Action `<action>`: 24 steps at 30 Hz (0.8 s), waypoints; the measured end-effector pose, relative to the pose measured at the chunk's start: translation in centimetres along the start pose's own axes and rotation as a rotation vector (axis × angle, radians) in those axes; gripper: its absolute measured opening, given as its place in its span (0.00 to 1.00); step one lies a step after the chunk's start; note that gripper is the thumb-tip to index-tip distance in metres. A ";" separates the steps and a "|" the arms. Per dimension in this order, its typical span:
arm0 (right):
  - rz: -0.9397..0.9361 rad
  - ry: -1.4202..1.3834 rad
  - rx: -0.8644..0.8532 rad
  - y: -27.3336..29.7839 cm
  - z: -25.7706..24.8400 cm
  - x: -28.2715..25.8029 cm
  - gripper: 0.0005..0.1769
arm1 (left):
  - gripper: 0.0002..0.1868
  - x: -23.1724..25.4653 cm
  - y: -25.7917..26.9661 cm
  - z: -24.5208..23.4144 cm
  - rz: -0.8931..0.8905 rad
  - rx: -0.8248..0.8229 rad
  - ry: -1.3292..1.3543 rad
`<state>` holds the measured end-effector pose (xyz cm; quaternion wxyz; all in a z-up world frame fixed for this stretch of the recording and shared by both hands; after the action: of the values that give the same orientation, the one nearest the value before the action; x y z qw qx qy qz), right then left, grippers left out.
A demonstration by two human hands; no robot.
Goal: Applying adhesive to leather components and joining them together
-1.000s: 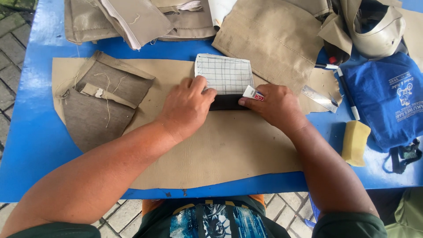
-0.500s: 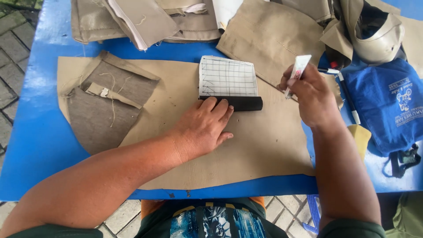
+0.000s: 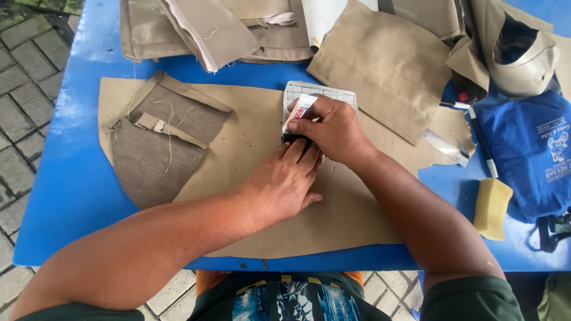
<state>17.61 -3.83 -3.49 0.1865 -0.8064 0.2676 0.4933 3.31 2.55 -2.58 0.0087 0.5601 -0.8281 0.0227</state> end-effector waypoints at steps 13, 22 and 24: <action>0.159 0.384 0.067 4.0 -6.8 1.5 0.17 | 0.37 -0.7 -0.4 1.5 0.025 0.038 0.026; 0.178 0.126 0.082 6.8 -10.6 3.3 0.14 | 0.36 -1.6 -1.1 0.6 0.024 0.033 0.084; 0.209 0.135 0.083 7.0 -11.2 4.2 0.11 | 0.36 -1.7 -1.1 0.5 0.013 0.002 0.089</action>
<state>22.65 -16.73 -2.51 0.1488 -0.7971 0.3821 0.4432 5.02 3.69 -3.15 0.0446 0.5533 -0.8304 0.0486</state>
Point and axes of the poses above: each hand's wrist, its own y-axis away from the middle knuckle, its own z-axis out of the palm, x = y × z, the point moved 4 cm from there along -y, towards the middle knuckle, and after that the axes turned 7 degrees about -x, right-handed, at the moved point
